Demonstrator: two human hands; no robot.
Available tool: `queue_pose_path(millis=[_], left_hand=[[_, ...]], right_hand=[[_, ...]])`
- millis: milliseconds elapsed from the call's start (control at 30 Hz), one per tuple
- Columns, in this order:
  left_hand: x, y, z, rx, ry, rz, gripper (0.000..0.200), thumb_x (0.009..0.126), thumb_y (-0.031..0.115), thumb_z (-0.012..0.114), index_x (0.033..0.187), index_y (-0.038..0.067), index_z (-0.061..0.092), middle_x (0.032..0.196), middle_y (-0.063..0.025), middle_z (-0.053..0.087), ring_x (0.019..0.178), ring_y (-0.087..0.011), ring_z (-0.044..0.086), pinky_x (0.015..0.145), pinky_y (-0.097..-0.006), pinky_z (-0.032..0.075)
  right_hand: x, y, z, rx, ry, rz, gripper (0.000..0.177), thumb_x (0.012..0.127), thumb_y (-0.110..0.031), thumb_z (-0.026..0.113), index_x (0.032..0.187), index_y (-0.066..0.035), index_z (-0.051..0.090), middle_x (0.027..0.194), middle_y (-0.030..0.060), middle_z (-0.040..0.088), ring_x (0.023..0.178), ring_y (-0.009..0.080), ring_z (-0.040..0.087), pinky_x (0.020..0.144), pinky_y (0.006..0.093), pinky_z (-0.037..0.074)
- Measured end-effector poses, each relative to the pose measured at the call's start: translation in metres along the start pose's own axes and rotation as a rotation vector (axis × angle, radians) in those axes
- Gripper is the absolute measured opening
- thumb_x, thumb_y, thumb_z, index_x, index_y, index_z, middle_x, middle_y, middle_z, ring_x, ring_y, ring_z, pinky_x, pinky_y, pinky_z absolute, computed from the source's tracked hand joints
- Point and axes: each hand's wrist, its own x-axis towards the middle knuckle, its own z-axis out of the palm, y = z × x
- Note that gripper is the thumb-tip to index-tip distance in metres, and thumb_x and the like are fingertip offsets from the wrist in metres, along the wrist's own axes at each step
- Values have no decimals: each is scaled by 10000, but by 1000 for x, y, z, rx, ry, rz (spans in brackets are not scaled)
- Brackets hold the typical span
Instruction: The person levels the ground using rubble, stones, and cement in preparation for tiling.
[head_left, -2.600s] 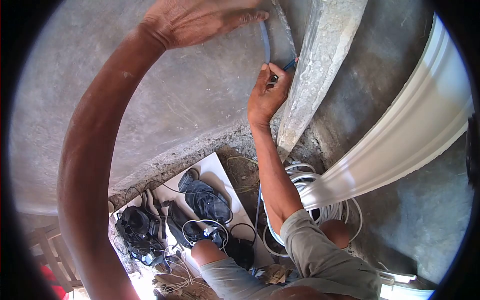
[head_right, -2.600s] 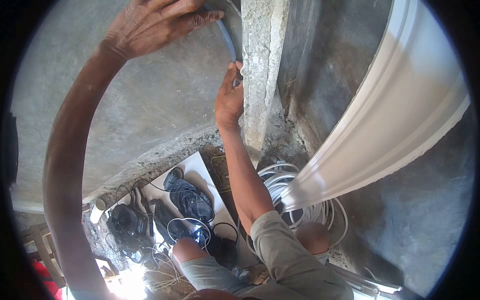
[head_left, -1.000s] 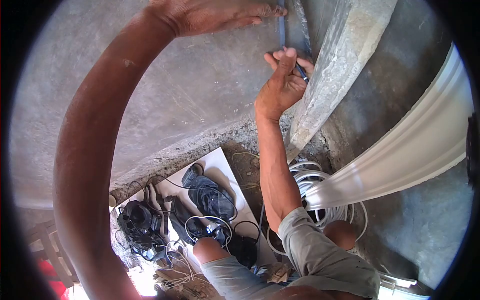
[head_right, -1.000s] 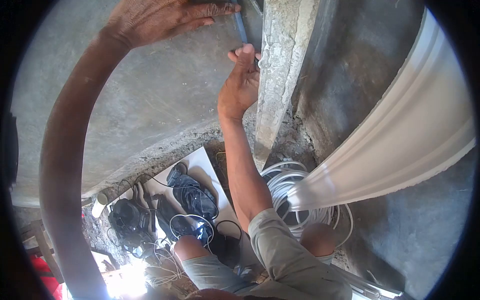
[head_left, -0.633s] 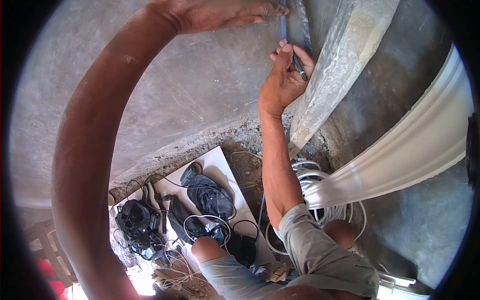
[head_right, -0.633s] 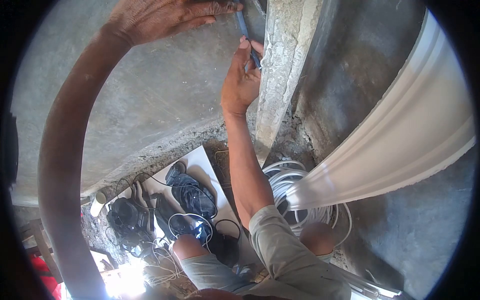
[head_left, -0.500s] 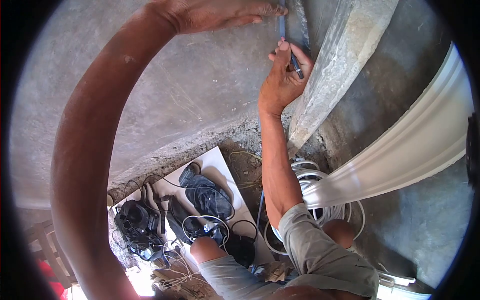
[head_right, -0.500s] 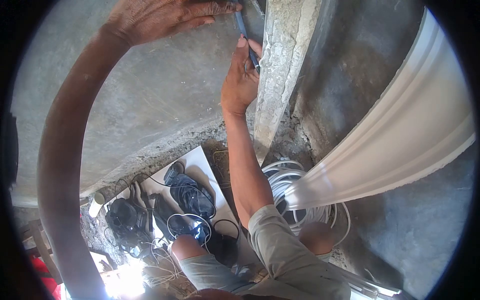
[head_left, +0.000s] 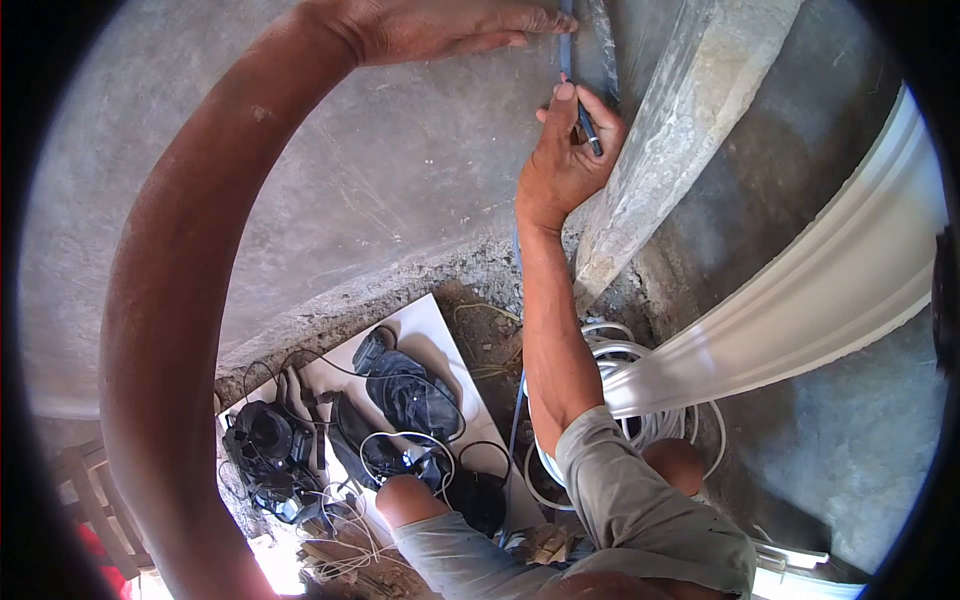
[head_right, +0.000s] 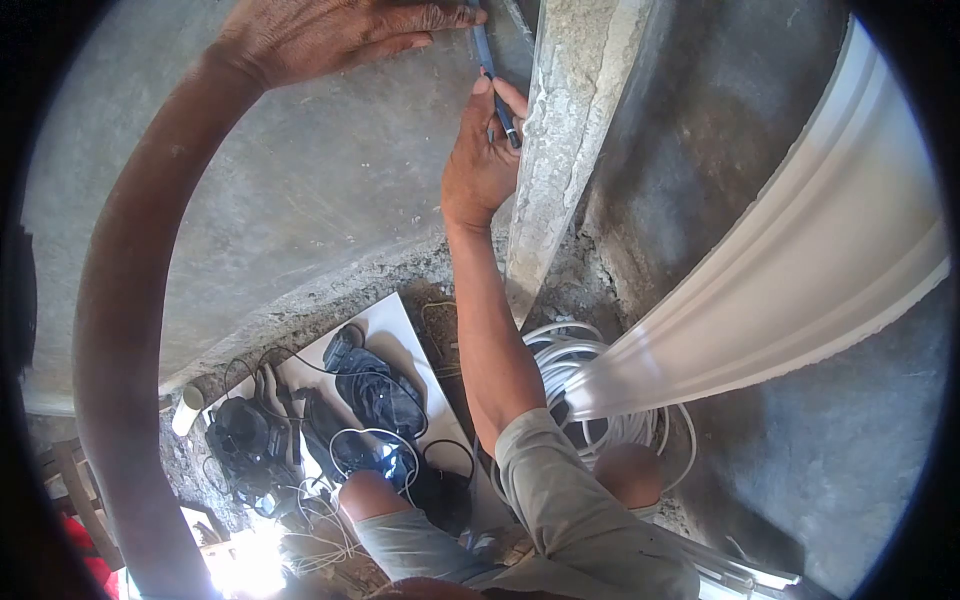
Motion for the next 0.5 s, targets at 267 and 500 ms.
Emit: queue_pose_path(millis=[267,500], left_hand=[[0,0,2,-14,0,-41,383,945,511,379,1230,298,520,1207,-2,450,1204,-179,390,1141,-500,209],[0,0,3,-23,-20,-53,379,949,506,375,1248,310,503,1205,-5,450,1192,-187,399,1138,-501,217]], right_hand=[[0,1,0,-3,21,-7,256,888,-205,665,1004,0,565,956,81,585,771,151,617,679,256,533],[1,-2,1,2,8,11,249,886,-199,667,997,2,571,951,76,575,756,148,610,671,257,533]])
